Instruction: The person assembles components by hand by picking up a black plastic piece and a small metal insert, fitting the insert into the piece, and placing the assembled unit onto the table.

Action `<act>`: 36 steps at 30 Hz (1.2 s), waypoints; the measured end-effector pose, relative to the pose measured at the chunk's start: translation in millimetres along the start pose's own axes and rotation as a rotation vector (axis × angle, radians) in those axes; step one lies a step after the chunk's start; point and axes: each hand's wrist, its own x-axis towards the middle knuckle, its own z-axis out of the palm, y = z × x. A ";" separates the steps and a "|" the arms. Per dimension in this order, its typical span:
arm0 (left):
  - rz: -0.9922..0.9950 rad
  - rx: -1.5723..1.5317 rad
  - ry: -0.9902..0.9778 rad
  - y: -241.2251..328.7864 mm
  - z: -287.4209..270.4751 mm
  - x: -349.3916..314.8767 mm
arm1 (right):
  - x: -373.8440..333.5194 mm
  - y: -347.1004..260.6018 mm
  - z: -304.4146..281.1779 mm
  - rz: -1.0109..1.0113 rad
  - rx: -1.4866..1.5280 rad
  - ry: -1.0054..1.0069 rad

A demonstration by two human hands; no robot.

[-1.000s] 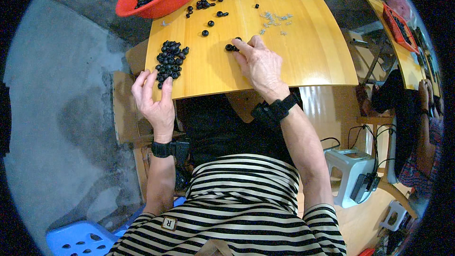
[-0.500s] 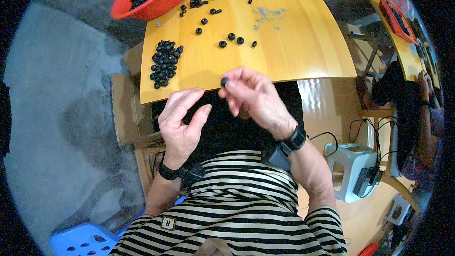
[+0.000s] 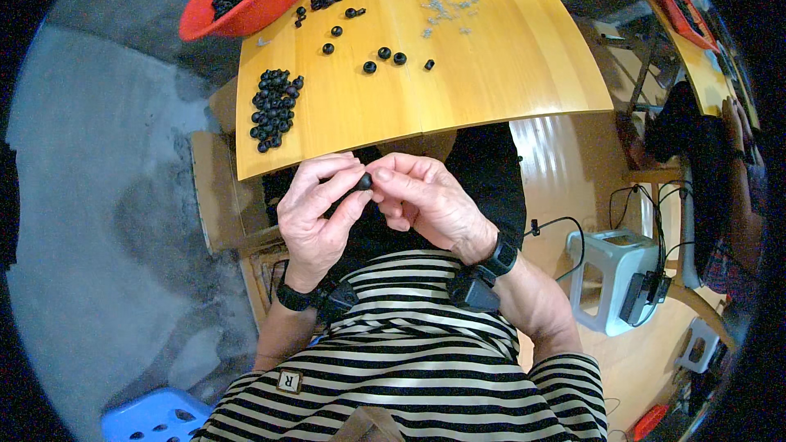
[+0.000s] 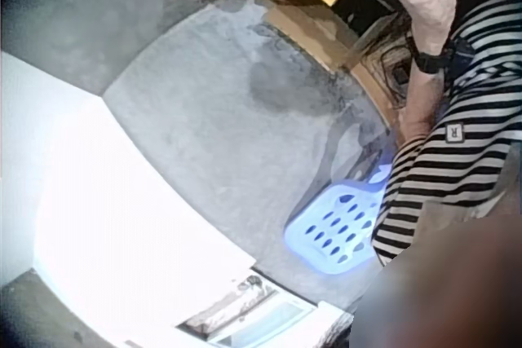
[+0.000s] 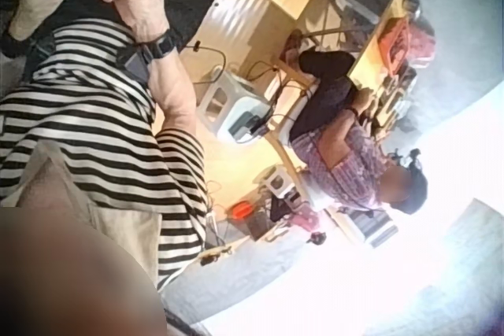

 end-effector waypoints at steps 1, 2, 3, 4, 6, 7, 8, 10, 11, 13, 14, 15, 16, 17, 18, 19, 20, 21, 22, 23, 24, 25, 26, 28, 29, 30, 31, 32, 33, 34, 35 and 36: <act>0.009 0.000 0.014 -0.6 -0.1 0.1 | 0.0 0.5 0.1 0.018 -0.016 0.015; 0.011 -0.006 0.012 0.0 -0.3 0.3 | 0.1 0.5 -1.7 0.014 -0.017 0.019; -0.007 -0.013 -0.018 1.5 -1.4 0.1 | 0.9 0.5 -4.2 0.013 -0.036 0.001; -0.026 -0.020 -0.047 2.4 -2.0 0.7 | 1.8 0.1 -6.0 0.013 -0.056 -0.017; -0.085 -0.054 -0.053 3.6 -2.8 0.8 | 2.6 0.7 -6.2 -0.012 -0.069 0.003; -0.143 -0.087 -0.057 3.6 -3.1 0.4 | 1.8 0.1 -5.8 -0.065 -0.179 0.052; -0.145 -0.086 -0.056 2.4 -4.5 -0.6 | 1.7 -0.3 -4.7 -0.117 -0.288 0.097; -0.186 -0.164 -0.091 -1.6 -6.5 -3.3 | 0.0 -0.4 -1.8 -0.138 -0.313 0.120; -0.172 -0.209 -0.076 -3.2 -5.8 -3.5 | -1.8 -1.1 -0.1 -0.163 -0.382 0.111; -0.207 -0.234 -0.066 -2.8 -6.9 -5.3 | -3.7 -0.3 2.0 -0.186 -0.450 0.101; -0.238 -0.260 -0.059 -2.6 -7.1 -5.7 | -4.1 0.4 2.5 -0.258 -0.506 0.075; -0.239 -0.259 -0.059 -3.2 -6.7 -6.4 | -4.3 0.4 2.9 -0.330 -0.562 0.047; -0.251 -0.305 -0.047 -4.5 -5.7 -7.6 | -4.5 -1.2 3.7 -0.329 -0.561 0.047; -0.263 -0.349 -0.035 -5.5 -5.1 -9.1 | -5.1 -3.2 5.1 -0.343 -0.639 0.067; -0.263 -0.348 -0.034 -6.0 -4.6 -10.2 | -5.3 -4.4 5.8 -0.356 -0.716 0.086; -0.277 -0.377 -0.027 -6.4 -4.1 -10.9 | -4.6 -4.3 6.4 -0.357 -0.717 0.085; -0.293 -0.408 -0.021 -6.1 -3.7 -11.8 | -4.0 -2.9 7.4 -0.413 -0.752 0.104; -0.291 -0.410 -0.022 -5.0 -3.6 -11.9 | -3.6 -1.7 8.1 -0.471 -0.787 0.124; -0.312 -0.430 -0.025 -3.4 -3.5 -11.6 | -3.7 -0.5 8.1 -0.473 -0.789 0.126; -0.328 -0.453 -0.027 -3.0 -2.2 -9.5 | -2.7 -1.0 7.0 -0.479 -0.782 0.138; -0.319 -0.459 -0.026 -2.9 -2.0 -9.5 | -2.3 -1.8 6.7 -0.487 -0.776 0.152; -0.346 -0.471 -0.023 -2.8 -3.2 -11.6 | -2.9 -1.7 8.1 -0.482 -0.806 0.159; -0.373 -0.485 -0.019 -2.8 -3.7 -13.5 | -4.0 -1.7 10.0 -0.479 -0.837 0.167; -0.381 -0.517 -0.006 -3.2 -4.2 -14.7 | -4.5 -7.1 14.8 -0.445 -0.872 0.164; -0.413 -0.543 0.000 -3.2 -4.8 -15.5 | -4.6 -8.1 15.5 -0.443 -0.908 0.154; -0.446 -0.569 0.006 -2.8 -5.0 -15.3 | -4.3 -9.4 15.8 -0.440 -0.943 0.143; -0.453 -0.548 0.001 -0.7 -5.2 -13.5 | -4.3 -12.5 17.1 -0.470 -1.005 0.132; -0.446 -0.553 0.002 -0.7 -6.0 -13.2 | -3.8 -15.4 19.0 -0.475 -1.012 0.133; -0.457 -0.538 -0.001 -1.6 -6.6 -13.4 | -3.2 -18.1 20.6 -0.495 -1.092 0.137; -0.469 -0.522 -0.004 -2.0 -6.9 -13.0 | -2.7 -20.8 22.1 -0.515 -1.172 0.141; -0.463 -0.529 -0.003 -2.7 -6.2 -12.6 | -2.4 -23.9 23.3 -0.488 -1.208 0.160; -0.463 -0.545 0.017 -3.5 -5.4 -12.1 | -1.6 -27.4 23.8 -0.491 -1.215 0.162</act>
